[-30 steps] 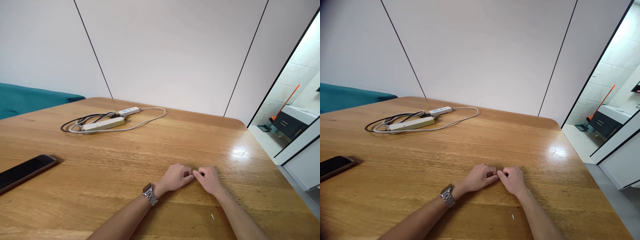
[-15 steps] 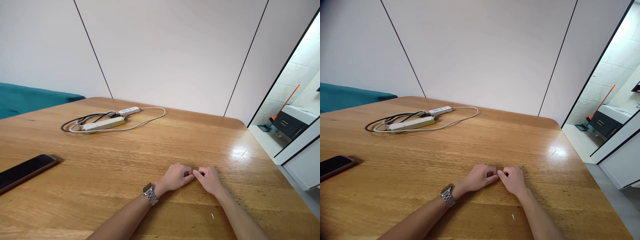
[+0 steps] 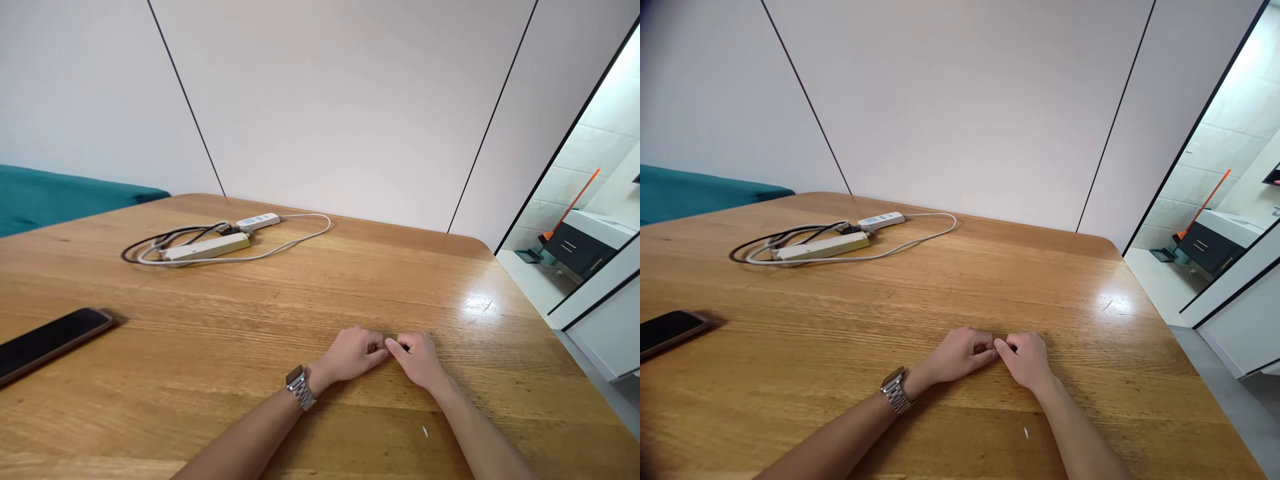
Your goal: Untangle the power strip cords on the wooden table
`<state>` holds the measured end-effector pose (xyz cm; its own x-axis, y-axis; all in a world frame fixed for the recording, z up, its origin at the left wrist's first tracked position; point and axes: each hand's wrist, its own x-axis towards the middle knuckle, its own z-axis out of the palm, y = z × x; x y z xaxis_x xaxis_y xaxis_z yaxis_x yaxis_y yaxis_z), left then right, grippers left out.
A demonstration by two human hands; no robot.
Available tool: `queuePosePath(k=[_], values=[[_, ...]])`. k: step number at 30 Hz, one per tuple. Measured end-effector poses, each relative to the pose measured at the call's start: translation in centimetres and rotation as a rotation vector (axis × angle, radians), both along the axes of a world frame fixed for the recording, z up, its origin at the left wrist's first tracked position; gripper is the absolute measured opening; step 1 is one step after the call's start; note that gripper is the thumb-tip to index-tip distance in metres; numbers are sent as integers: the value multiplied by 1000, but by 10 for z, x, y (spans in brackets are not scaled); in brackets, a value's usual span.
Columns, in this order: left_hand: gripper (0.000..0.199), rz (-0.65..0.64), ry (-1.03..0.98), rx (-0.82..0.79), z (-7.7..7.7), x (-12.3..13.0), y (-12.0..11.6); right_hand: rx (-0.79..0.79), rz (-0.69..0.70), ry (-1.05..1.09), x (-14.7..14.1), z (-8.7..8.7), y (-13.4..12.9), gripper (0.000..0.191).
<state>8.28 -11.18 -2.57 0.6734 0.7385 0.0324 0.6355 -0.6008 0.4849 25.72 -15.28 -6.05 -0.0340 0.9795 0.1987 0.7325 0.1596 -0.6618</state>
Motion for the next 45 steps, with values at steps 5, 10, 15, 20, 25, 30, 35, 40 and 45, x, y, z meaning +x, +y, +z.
queuePosePath(k=[5,10,15,20,25,30,35,40,45], values=[[40,8,12,-5,2,0,-1,0,-6,-11,0,0,-1,46],[40,10,13,-5,2,0,-1,-9,-4,-3,-2,4,-1,46],[39,8,11,-10,1,-1,-1,-4,-2,0,-1,3,-1,45],[40,1,6,1,-1,0,0,-2,-1,-4,-2,2,0,45],[39,-2,10,17,-2,-1,1,-16,-8,-9,-3,5,-2,44],[39,9,25,13,-1,-1,0,-17,-7,-3,-2,4,-2,44],[39,5,21,19,-1,0,0,-16,-7,-10,-2,4,-2,44],[40,9,29,21,-1,0,0,-13,-2,-13,-2,4,-1,44],[39,-1,23,19,-3,-1,0,-2,5,-1,-1,2,-1,44]])
